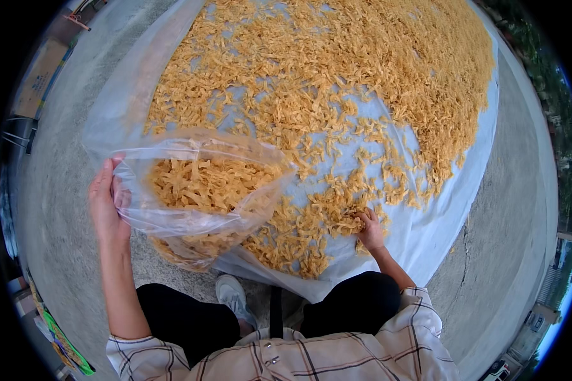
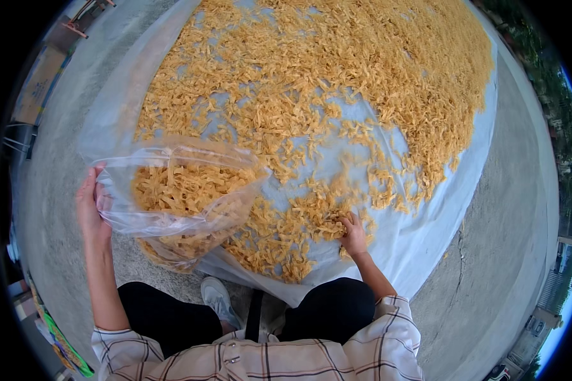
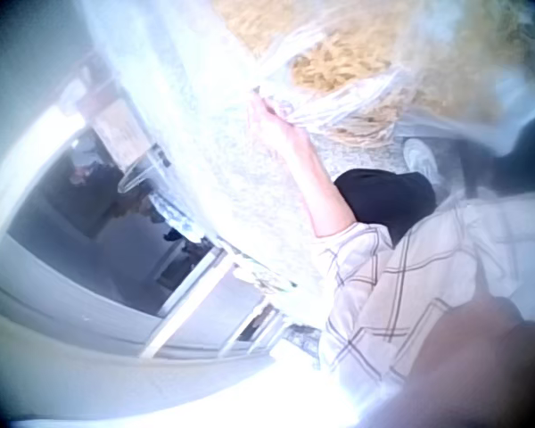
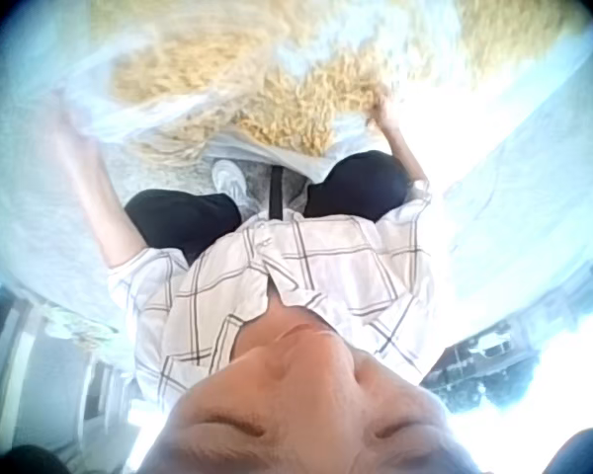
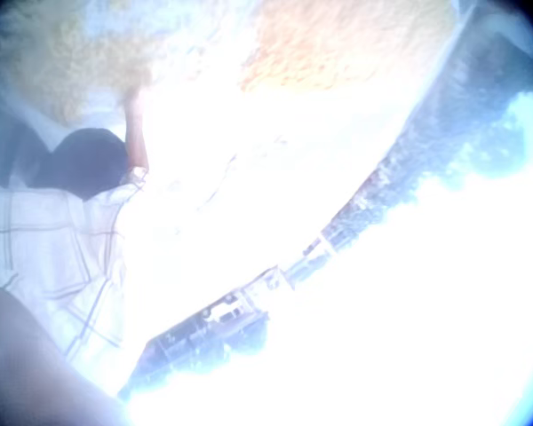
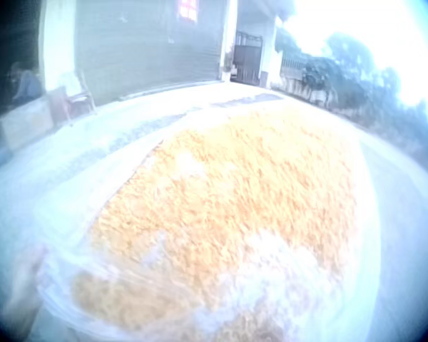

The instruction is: The person scoops dried yellow food pieces from a large outdoor drying sheet into a clear plastic bag. They walk back to the warehouse and place the filled bag on a digital scale among other packaged goods.

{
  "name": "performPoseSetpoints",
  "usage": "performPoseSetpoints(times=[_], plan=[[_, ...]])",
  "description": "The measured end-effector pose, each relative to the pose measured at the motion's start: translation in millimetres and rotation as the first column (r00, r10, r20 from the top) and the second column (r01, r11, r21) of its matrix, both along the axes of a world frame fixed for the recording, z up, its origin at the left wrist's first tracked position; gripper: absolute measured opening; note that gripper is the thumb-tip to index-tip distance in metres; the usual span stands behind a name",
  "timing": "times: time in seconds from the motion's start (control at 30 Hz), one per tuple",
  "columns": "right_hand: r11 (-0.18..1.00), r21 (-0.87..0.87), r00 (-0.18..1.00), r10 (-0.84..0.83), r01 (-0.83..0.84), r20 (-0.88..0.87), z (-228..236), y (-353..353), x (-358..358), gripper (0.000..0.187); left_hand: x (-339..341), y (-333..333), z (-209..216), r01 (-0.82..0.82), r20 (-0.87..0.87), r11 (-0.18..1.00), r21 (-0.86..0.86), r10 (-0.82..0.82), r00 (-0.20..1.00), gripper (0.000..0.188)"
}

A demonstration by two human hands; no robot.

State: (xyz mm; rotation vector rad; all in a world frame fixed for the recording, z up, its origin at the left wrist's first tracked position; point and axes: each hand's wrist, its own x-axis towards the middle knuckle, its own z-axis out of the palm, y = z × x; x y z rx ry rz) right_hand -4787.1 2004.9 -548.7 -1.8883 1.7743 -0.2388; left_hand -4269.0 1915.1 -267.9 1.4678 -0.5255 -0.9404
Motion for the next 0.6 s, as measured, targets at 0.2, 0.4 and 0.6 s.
performPoseSetpoints(times=[0.2, 0.4, 0.6], plan=[[0.989, 0.119, 0.774, -0.143, 0.089, 0.616, 63.3, -95.4, 61.0, 0.052, -10.9, 5.7, 12.5, 0.132, -0.036, 0.991, -0.006, -0.132, 0.991, 0.024], [0.814, -0.18, 0.46, 0.478, -0.552, 0.748, 226.3, -149.7, 214.7, 0.051, -21.0, 8.8, 19.4, 0.224, 0.027, 0.974, 0.016, -0.225, 0.974, 0.026], [0.923, -0.335, 0.811, 0.337, -0.187, 0.478, 202.5, -145.4, 366.5, 0.073, -30.7, 9.6, 19.7, 0.312, 0.05, 0.949, 0.054, -0.314, 0.948, 0.026]])
